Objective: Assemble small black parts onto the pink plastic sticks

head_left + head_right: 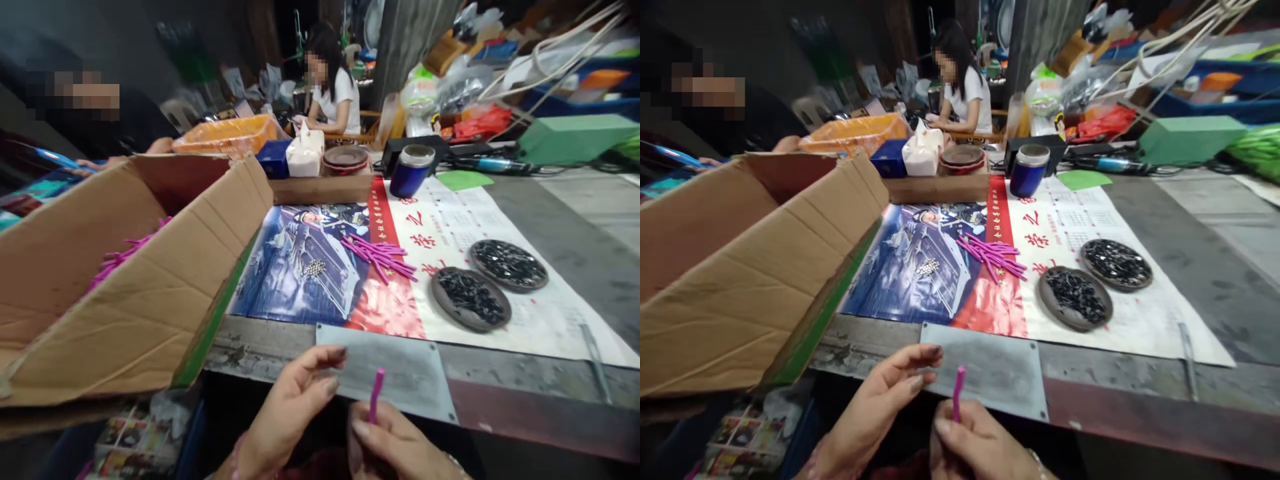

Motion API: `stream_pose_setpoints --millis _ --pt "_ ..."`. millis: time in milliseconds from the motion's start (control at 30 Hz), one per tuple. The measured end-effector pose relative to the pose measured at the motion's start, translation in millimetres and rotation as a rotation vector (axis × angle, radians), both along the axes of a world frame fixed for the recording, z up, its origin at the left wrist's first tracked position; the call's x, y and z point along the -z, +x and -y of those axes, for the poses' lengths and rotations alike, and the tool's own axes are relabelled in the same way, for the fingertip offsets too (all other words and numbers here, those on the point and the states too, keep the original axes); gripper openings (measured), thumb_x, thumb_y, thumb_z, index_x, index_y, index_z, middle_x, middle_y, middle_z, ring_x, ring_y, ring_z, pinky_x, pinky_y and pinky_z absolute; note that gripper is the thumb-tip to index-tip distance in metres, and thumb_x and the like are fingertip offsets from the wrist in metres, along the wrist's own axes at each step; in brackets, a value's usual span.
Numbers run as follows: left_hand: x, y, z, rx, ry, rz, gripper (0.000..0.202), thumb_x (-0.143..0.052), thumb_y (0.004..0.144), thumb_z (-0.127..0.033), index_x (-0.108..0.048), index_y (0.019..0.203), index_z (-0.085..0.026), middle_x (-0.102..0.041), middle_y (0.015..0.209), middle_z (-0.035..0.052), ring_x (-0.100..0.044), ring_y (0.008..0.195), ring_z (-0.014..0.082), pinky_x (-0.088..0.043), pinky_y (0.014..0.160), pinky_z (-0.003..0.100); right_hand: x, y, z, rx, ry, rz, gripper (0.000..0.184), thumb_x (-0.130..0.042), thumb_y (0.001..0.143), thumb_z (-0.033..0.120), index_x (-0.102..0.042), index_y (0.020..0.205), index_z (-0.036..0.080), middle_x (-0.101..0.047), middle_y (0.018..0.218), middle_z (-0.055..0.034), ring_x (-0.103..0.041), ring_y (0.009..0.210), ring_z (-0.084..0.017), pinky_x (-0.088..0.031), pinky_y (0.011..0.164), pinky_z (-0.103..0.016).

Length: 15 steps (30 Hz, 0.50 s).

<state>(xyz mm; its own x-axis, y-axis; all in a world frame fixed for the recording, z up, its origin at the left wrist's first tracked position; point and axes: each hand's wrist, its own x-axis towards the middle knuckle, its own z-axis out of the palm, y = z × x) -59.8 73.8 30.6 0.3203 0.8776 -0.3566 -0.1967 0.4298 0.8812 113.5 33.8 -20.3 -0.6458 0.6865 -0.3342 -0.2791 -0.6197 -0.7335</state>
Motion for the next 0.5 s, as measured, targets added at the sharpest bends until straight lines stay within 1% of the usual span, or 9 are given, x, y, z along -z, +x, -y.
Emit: stream_pose_setpoints --millis 33,67,133,200,267,333,400,433,500 --pt "3.0 -3.5 1.1 -0.002 0.002 -0.027 0.033 -0.077 0.086 -0.034 -0.074 0.117 -0.025 -0.073 0.122 0.0066 -0.064 0.118 0.0229 -0.047 0.102 0.030 2.1 -5.3 0.3 -0.043 -0.006 0.010 0.061 -0.060 0.083 0.074 -0.056 0.068 0.015 -0.054 0.049 0.0021 -0.040 0.036 -0.004 -0.025 0.035 -0.015" --pt "4.9 -6.2 2.4 0.026 0.004 -0.039 0.032 -0.076 0.086 -0.035 -0.075 0.117 -0.024 -0.074 0.121 0.0069 -0.064 0.117 0.0227 -0.047 0.102 0.029 4.3 -10.5 0.2 -0.086 -0.012 0.020 0.063 -0.058 0.083 0.075 -0.057 0.066 0.014 -0.056 0.049 0.0009 -0.041 0.034 -0.004 -0.026 0.034 -0.015" --pt "6.3 -9.3 4.7 0.084 0.014 -0.035 0.030 -0.076 0.087 -0.038 -0.078 0.113 -0.023 -0.076 0.116 0.0077 -0.067 0.111 0.0227 -0.050 0.097 0.028 7.8 -21.7 -0.1 -0.144 -0.029 0.023 0.068 -0.054 0.084 0.077 -0.059 0.061 0.013 -0.055 0.047 0.0002 -0.040 0.032 -0.004 -0.025 0.033 -0.015" --pt "7.3 -10.2 5.8 0.118 0.010 -0.012 0.027 -0.075 0.087 -0.039 -0.080 0.106 -0.020 -0.078 0.106 0.0081 -0.070 0.103 0.0216 -0.052 0.091 0.026 10.0 -33.8 0.2 -0.138 -0.066 -0.002 0.070 -0.054 0.086 0.076 -0.060 0.059 0.012 -0.051 0.044 0.0012 -0.038 0.032 -0.003 -0.023 0.033 -0.015" --pt "10.6 -10.6 6.6 0.114 -0.048 0.052 0.025 -0.075 0.087 -0.039 -0.081 0.100 -0.018 -0.079 0.097 0.0083 -0.072 0.096 0.0198 -0.054 0.084 0.023 10.6 -44.8 1.3 -0.099 -0.113 -0.034 0.066 -0.059 0.085 0.073 -0.060 0.060 0.012 -0.049 0.044 0.0024 -0.038 0.034 -0.003 -0.025 0.037 -0.015" --pt "16.7 -11.1 8.8 0.074 -0.117 0.153 0.025 -0.076 0.086 -0.039 -0.080 0.096 -0.016 -0.079 0.087 0.0076 -0.073 0.082 0.0164 -0.054 0.073 0.020 10.6 -51.0 2.6 -0.062 -0.142 -0.047 0.061 -0.066 0.080 0.072 -0.059 0.067 0.013 -0.051 0.052 0.0028 -0.041 0.041 -0.003 -0.030 0.043 -0.015" --pt "23.7 -11.5 12.3 0.011 -0.150 0.241 0.025 -0.076 0.087 -0.039 -0.078 0.096 -0.016 -0.078 0.081 0.0062 -0.071 0.070 0.0126 -0.053 0.065 0.018 10.5 -49.8 4.1 -0.067 -0.119 -0.024 0.061 -0.068 0.077 0.074 -0.059 0.079 0.014 -0.055 0.062 0.0017 -0.045 0.049 -0.004 -0.034 0.049 -0.016" --pt "26.6 -11.7 14.1 -0.019 -0.146 0.264 0.024 -0.074 0.088 -0.040 -0.078 0.096 -0.017 -0.078 0.080 0.0058 -0.070 0.067 0.0118 -0.052 0.065 0.018 10.5 -46.1 5.0 -0.068 -0.086 0.003 0.062 -0.067 0.077 0.075 -0.059 0.085 0.015 -0.056 0.068 0.0008 -0.046 0.052 -0.005 -0.035 0.052 -0.016" --pt "29.8 -12.6 16.7 -0.069 -0.104 0.265 0.023 -0.072 0.090 -0.040 -0.076 0.097 -0.018 -0.078 0.083 0.0059 -0.070 0.071 0.0127 -0.054 0.070 0.020 9.6 -34.0 7.3 -0.065 0.001 0.094 0.064 -0.061 0.081 0.077 -0.059 0.093 0.014 -0.055 0.073 -0.0005 -0.044 0.057 -0.006 -0.033 0.053 -0.018"
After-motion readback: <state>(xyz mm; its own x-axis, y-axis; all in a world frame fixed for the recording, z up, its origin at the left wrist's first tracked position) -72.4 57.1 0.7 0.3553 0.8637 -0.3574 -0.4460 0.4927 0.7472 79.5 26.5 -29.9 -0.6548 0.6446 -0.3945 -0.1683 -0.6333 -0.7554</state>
